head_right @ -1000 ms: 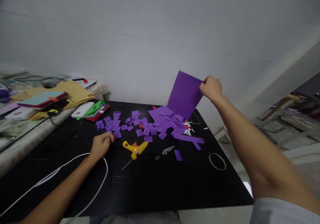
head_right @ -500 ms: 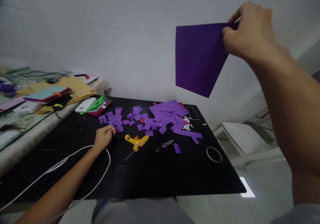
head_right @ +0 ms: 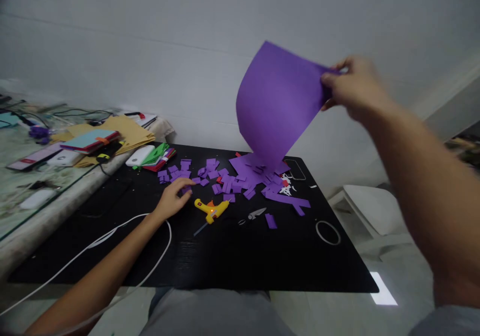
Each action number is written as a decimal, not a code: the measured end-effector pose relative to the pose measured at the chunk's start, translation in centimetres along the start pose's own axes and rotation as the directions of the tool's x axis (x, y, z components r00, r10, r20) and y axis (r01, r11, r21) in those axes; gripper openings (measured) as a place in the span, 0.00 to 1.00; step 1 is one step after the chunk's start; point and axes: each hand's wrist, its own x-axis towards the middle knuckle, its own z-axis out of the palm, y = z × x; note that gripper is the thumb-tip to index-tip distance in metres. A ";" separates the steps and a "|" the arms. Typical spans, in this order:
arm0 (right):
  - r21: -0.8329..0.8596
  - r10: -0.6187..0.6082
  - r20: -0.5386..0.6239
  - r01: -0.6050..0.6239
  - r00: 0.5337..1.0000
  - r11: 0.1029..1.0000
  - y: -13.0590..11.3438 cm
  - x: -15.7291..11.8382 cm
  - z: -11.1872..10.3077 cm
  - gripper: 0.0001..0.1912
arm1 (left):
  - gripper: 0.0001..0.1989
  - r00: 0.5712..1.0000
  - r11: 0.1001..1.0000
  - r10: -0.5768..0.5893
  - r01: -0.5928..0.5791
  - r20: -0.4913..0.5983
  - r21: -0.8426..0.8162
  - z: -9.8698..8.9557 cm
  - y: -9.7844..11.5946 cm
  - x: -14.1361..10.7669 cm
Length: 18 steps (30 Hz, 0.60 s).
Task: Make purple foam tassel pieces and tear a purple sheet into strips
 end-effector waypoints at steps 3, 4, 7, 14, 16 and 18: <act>0.167 0.142 0.128 -0.163 0.982 0.972 4.3 -0.5 2.8 0.07 | 0.20 0.915 0.971 0.181 -0.224 0.361 0.081 0.5 1.5 0.0; 0.221 0.165 0.179 -0.203 0.970 0.954 5.7 -0.7 3.3 0.07 | 0.21 0.873 0.960 0.189 -0.261 0.449 0.104 0.8 1.9 0.0; 0.284 0.203 0.166 -0.244 0.965 0.927 7.9 -1.5 3.4 0.08 | 0.17 0.798 0.949 0.148 -0.281 0.584 0.144 1.4 2.9 -0.1; 0.287 0.107 0.022 -0.109 0.994 0.952 4.3 -4.1 -0.6 0.11 | 0.08 0.758 0.939 0.166 -0.317 0.631 0.133 1.1 3.1 0.2; 0.274 0.076 -0.026 -0.066 0.997 0.959 3.7 -4.9 -1.9 0.15 | 0.08 0.784 0.945 0.203 -0.314 0.586 0.092 0.4 3.1 0.0; 0.316 0.046 -0.105 -0.011 0.993 0.949 4.2 -5.4 -3.3 0.20 | 0.10 0.823 0.948 0.238 -0.312 0.516 0.060 -0.5 2.9 0.1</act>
